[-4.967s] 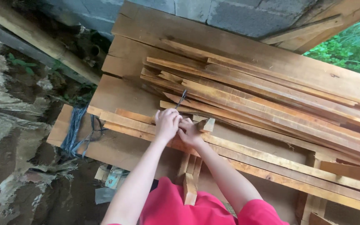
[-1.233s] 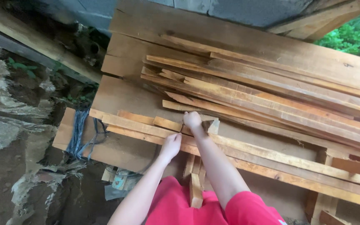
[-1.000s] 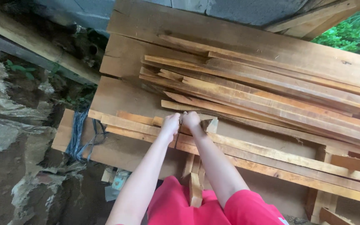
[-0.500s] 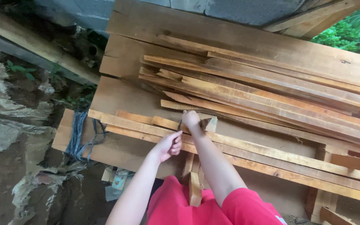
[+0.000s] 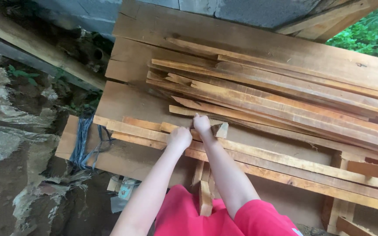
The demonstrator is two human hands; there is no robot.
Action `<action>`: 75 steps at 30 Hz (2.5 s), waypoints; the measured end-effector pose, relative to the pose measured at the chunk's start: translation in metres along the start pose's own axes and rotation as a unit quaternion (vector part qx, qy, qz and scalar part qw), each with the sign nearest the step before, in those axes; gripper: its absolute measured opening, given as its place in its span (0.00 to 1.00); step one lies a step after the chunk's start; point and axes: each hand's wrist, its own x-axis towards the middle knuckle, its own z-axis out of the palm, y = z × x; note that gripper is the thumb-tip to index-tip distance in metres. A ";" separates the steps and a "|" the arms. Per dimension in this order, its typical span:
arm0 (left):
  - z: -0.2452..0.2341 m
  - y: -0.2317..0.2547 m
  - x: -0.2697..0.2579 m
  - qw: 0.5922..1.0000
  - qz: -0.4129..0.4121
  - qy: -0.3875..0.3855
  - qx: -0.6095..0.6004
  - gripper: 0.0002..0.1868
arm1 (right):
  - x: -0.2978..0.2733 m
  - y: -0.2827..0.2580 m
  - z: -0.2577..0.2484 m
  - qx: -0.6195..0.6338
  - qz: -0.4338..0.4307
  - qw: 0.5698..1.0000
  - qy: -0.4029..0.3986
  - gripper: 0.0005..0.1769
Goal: Bundling several thin strips of wood together using a plastic strap.
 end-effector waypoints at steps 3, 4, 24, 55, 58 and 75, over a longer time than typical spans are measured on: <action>-0.049 0.020 -0.030 0.987 -0.094 -0.092 -0.094 0.26 | -0.056 -0.042 -0.031 -0.019 -0.031 0.999 -0.027 0.28; -0.054 0.020 -0.031 0.987 -0.095 -0.091 -0.093 0.26 | -0.027 0.009 -0.006 -0.019 -0.031 0.999 -0.028 0.28; -0.119 0.041 -0.050 0.965 -0.132 -0.208 -0.094 0.32 | -0.085 -0.009 -0.038 -0.178 -0.307 0.930 0.090 0.19; -0.075 0.029 -0.053 0.975 -0.133 -0.134 -0.116 0.27 | -0.067 -0.036 -0.035 -0.178 -0.090 0.980 0.029 0.08; -0.073 0.027 -0.053 0.976 -0.126 -0.141 -0.111 0.29 | -0.067 -0.040 -0.038 -0.211 -0.095 0.973 0.019 0.10; -0.099 -0.019 -0.010 0.965 -0.128 0.027 -0.229 0.32 | -0.059 -0.041 -0.046 -0.008 -0.029 0.998 -0.054 0.23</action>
